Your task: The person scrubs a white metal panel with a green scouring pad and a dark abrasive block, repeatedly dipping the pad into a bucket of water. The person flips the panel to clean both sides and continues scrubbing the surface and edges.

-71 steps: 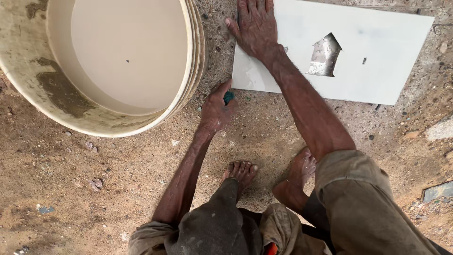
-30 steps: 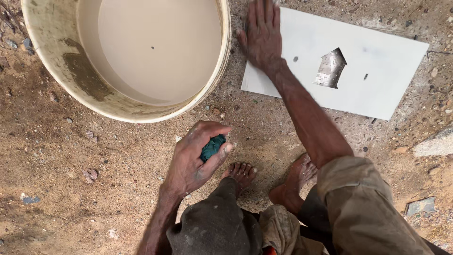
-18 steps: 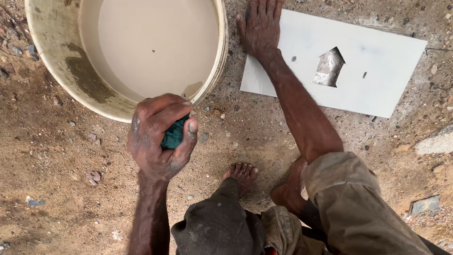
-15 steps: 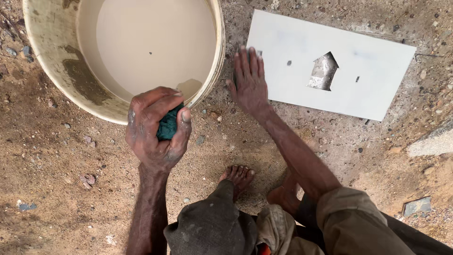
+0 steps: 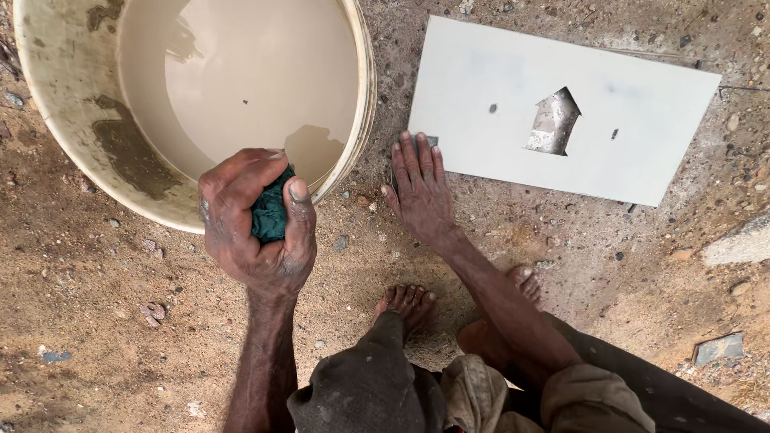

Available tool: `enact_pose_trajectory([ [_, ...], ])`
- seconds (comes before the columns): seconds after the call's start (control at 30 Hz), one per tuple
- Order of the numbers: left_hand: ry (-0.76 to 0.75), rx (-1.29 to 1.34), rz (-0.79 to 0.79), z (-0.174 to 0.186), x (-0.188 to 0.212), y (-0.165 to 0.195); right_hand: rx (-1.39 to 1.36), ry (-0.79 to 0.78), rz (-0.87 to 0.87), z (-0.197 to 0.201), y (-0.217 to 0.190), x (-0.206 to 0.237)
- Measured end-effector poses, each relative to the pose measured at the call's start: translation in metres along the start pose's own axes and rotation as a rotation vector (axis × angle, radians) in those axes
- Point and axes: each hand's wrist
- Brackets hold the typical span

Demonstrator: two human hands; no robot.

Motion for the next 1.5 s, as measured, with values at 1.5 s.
enact_pose_trajectory([
  [1.5, 0.007, -0.165, -0.107, 0.01, 0.004, -0.027, 0.1, 0.141, -0.62, -0.028, 0.138, -0.013],
])
Point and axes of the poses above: each hand's wrist, its own x-axis away from the middle knuckle, its own z-axis out of the back of the hand, y = z × x, and after that the axes turned 6 degrees about y, right-handed
